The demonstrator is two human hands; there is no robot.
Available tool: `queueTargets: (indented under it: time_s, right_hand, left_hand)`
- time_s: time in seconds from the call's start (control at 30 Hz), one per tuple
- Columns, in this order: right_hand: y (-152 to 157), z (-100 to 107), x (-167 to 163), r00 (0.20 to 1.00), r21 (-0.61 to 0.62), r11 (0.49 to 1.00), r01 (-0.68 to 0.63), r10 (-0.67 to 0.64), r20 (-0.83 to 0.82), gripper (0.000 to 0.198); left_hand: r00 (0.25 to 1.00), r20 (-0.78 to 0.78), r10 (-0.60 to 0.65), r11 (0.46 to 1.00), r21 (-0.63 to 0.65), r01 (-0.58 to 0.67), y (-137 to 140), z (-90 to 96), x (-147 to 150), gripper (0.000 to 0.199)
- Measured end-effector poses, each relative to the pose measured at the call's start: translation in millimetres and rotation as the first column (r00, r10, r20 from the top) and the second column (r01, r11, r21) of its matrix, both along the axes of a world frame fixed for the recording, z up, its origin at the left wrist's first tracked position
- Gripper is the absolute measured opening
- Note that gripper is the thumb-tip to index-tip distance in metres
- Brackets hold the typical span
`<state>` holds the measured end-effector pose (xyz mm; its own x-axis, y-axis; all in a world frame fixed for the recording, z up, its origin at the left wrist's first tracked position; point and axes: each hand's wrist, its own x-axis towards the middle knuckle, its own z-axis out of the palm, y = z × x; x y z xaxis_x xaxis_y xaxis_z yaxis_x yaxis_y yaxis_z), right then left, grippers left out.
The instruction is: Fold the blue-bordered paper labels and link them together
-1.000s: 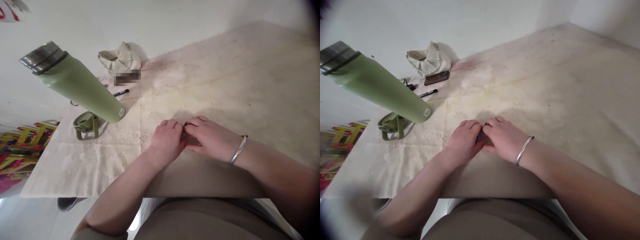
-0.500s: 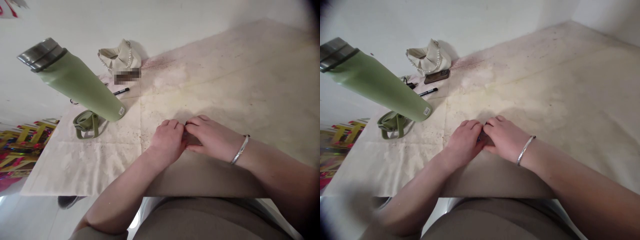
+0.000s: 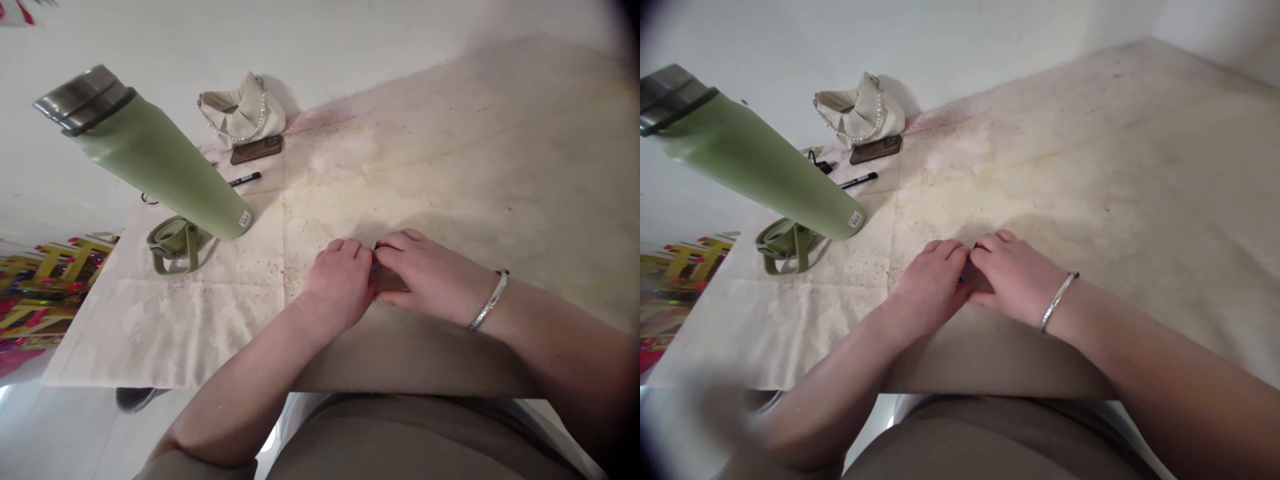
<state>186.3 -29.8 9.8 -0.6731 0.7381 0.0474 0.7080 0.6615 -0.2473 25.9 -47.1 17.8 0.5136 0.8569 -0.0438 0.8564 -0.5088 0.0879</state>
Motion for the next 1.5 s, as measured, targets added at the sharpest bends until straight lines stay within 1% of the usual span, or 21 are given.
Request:
queueTargets:
  time_s: [0.27,0.4,0.6,0.77,0.83,0.97,1.07,1.17,1.23,1.37,1.5]
  right_hand:
    - [-1,2,-1,1.000,-0.014,1.000,0.012,-0.012,0.009,0.027]
    - [-1,2,-1,1.000,-0.021,1.000,0.017,-0.017,0.014,0.025]
    - [-2,2,-2,0.999,-0.053,0.998,0.034,-0.035,-0.019,0.022]
    - [-2,3,-3,0.999,-0.064,0.997,0.039,-0.042,-0.033,0.021]
    - [-1,3,-3,0.998,-0.065,0.997,0.040,-0.042,-0.041,0.022]
    - [4,2,0,0.996,-0.073,0.996,0.044,-0.049,-0.073,0.018]
    - [11,-2,1,0.990,-0.079,0.992,0.094,-0.102,-0.095,0.013]
    - [16,-5,1,0.984,-0.072,0.988,0.134,-0.141,-0.109,0.018]
    - [17,-7,-1,0.984,-0.071,0.988,0.134,-0.142,-0.112,0.017]
    - [17,-10,-7,0.981,-0.077,0.987,0.143,-0.151,-0.120,0.008]
    - [17,-10,-12,0.979,-0.081,0.985,0.152,-0.162,-0.128,0.003]
  left_hand:
    - [1.000,0.015,-0.013,1.000,0.014,0.013,2,-1.8,-1,0.029]
    - [0.999,0.035,-0.017,1.000,0.015,0.016,5,-2.1,-3,0.027]
    - [0.993,0.117,0.010,0.999,0.038,-0.014,12,-6.0,-7,0.020]
    - [0.975,0.222,-0.002,0.997,0.074,-0.015,20,-13.4,-10,0.012]
    - [0.968,0.250,0.020,0.998,0.054,-0.035,22,-14.4,-10,0.010]
    - [0.953,0.286,0.098,0.995,-0.006,-0.100,24,-11.0,-12,0.016]
    - [0.922,0.348,0.167,0.984,0.007,-0.181,25,-7.7,-15,0.019]
    - [0.914,0.351,0.206,0.975,0.007,-0.223,26,-7.4,-19,0.018]
    - [0.931,0.312,0.188,0.980,0.003,-0.199,27,-8.6,-19,0.017]
    - [0.960,0.259,0.108,0.994,-0.012,-0.109,27,-10.5,-16,0.016]
    - [0.962,0.259,0.089,0.996,-0.011,-0.089,27,-9.0,-15,0.016]
